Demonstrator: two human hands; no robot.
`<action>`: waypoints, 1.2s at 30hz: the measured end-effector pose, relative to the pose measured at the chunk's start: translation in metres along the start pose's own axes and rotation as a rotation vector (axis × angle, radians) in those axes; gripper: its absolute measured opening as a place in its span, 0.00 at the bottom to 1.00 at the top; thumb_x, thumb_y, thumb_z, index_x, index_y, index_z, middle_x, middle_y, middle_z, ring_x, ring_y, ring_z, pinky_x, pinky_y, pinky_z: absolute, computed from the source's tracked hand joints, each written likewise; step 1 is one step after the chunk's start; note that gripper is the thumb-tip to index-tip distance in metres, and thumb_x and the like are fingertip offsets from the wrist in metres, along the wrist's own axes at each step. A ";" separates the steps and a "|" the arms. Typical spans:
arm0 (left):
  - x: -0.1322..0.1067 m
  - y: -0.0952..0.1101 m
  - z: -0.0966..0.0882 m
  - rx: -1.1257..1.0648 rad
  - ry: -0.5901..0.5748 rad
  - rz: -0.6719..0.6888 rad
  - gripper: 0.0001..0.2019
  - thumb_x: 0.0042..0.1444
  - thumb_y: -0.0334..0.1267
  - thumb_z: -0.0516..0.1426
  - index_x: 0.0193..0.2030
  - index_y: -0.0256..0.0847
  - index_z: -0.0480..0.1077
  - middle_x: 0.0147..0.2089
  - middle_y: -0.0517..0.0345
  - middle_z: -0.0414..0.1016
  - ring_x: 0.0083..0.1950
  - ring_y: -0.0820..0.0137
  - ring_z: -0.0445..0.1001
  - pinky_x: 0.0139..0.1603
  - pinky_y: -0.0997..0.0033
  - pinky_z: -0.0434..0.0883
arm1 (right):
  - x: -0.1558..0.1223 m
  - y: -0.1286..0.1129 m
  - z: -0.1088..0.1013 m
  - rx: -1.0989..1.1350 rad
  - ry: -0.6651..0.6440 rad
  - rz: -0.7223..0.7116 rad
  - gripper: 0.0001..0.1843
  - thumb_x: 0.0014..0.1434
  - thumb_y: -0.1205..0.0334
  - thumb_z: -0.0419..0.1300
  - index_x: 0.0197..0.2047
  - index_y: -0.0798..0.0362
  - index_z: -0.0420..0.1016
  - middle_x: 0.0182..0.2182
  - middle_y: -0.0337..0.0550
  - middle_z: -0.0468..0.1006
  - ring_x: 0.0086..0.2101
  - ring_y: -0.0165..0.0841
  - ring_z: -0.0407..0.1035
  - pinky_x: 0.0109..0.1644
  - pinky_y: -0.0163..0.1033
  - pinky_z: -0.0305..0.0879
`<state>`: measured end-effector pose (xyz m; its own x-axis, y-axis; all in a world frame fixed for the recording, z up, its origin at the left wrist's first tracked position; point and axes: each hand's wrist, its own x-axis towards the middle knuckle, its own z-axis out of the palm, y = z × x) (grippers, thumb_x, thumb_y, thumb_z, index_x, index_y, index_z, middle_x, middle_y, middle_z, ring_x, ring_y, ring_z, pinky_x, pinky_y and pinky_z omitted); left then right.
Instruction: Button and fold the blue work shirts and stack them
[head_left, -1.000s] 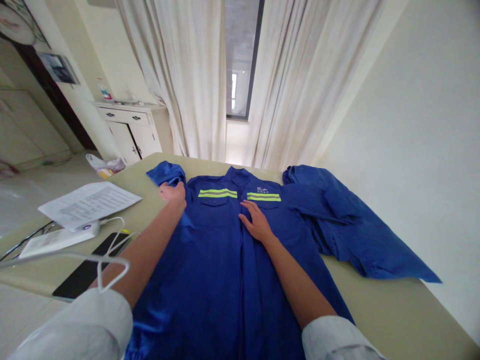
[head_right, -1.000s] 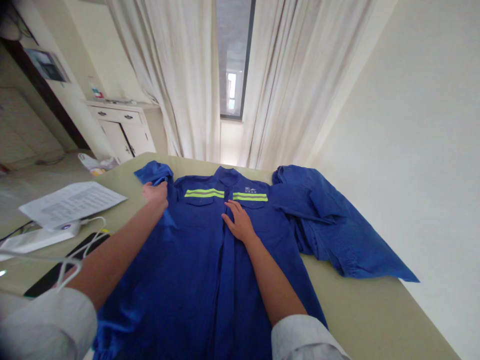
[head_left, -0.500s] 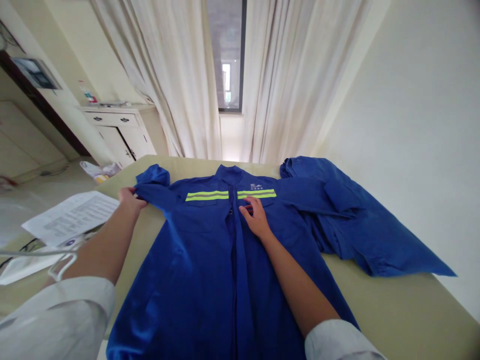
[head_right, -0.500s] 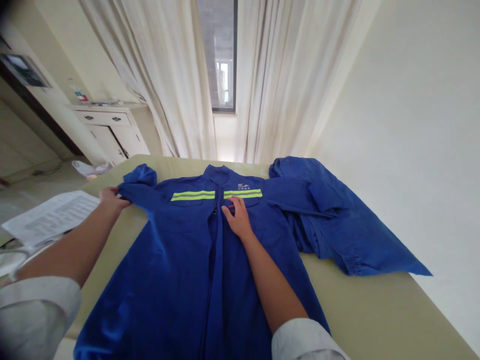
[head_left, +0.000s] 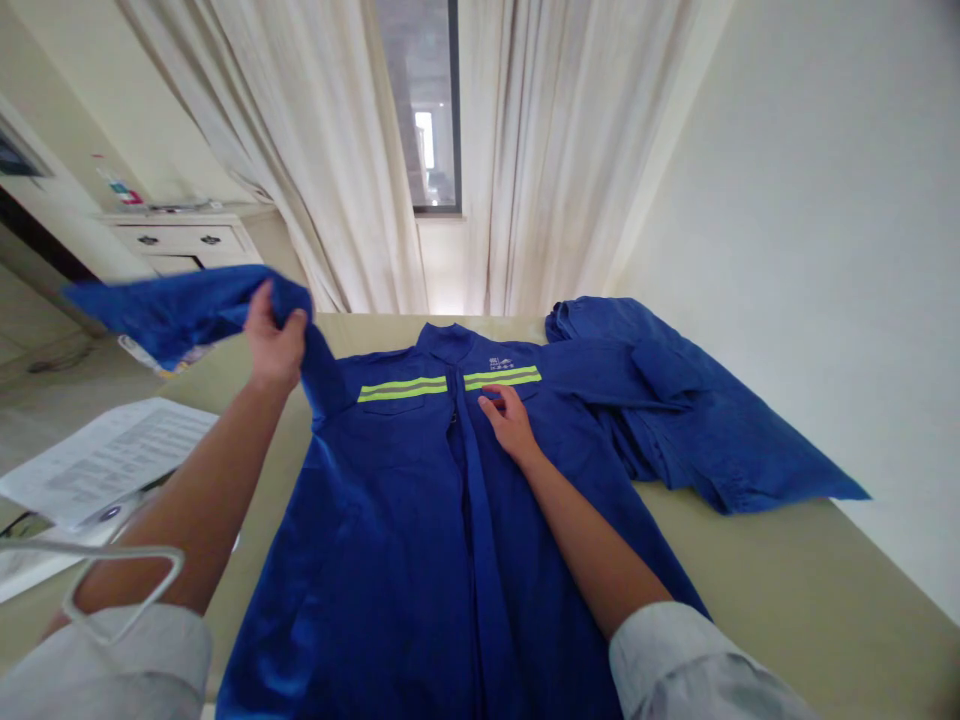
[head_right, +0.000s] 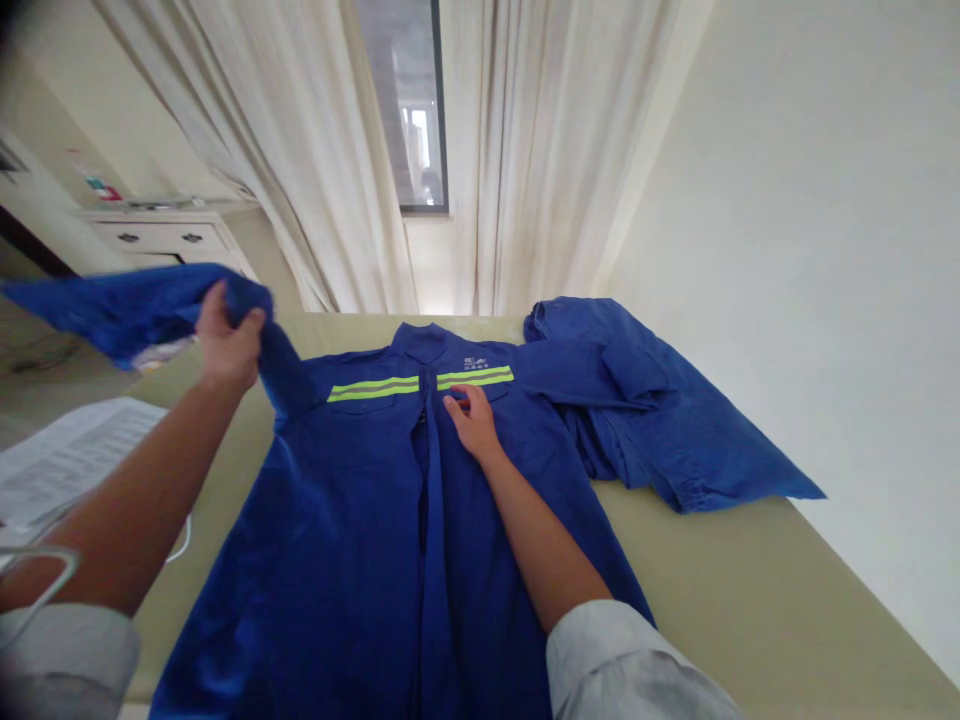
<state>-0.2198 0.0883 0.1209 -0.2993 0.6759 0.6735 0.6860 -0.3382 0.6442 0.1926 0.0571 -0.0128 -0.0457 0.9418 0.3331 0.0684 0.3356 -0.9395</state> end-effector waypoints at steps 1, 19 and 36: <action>-0.009 0.016 0.017 0.036 -0.125 0.127 0.32 0.70 0.51 0.53 0.76 0.40 0.58 0.72 0.51 0.68 0.69 0.60 0.69 0.73 0.49 0.66 | 0.002 0.000 -0.002 0.109 0.051 0.059 0.24 0.60 0.41 0.66 0.51 0.49 0.78 0.51 0.48 0.79 0.43 0.39 0.76 0.50 0.47 0.77; -0.143 -0.008 -0.005 0.762 -0.914 0.211 0.41 0.56 0.28 0.49 0.80 0.44 0.57 0.80 0.52 0.55 0.78 0.57 0.61 0.78 0.53 0.57 | 0.040 0.032 -0.045 0.333 0.536 0.241 0.29 0.61 0.49 0.65 0.64 0.45 0.68 0.53 0.47 0.82 0.49 0.39 0.79 0.52 0.52 0.79; -0.179 0.036 0.084 0.638 -0.724 -0.070 0.36 0.72 0.61 0.40 0.79 0.48 0.59 0.81 0.49 0.53 0.81 0.42 0.50 0.77 0.32 0.47 | 0.018 -0.041 -0.279 -0.817 1.042 0.396 0.50 0.58 0.50 0.69 0.72 0.70 0.53 0.65 0.84 0.62 0.66 0.64 0.60 0.68 0.67 0.60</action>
<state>-0.0854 0.0103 -0.0065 -0.0181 0.9929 0.1172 0.9770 -0.0073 0.2129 0.4666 0.0664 0.0536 0.8479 0.4350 0.3029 0.4779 -0.3800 -0.7920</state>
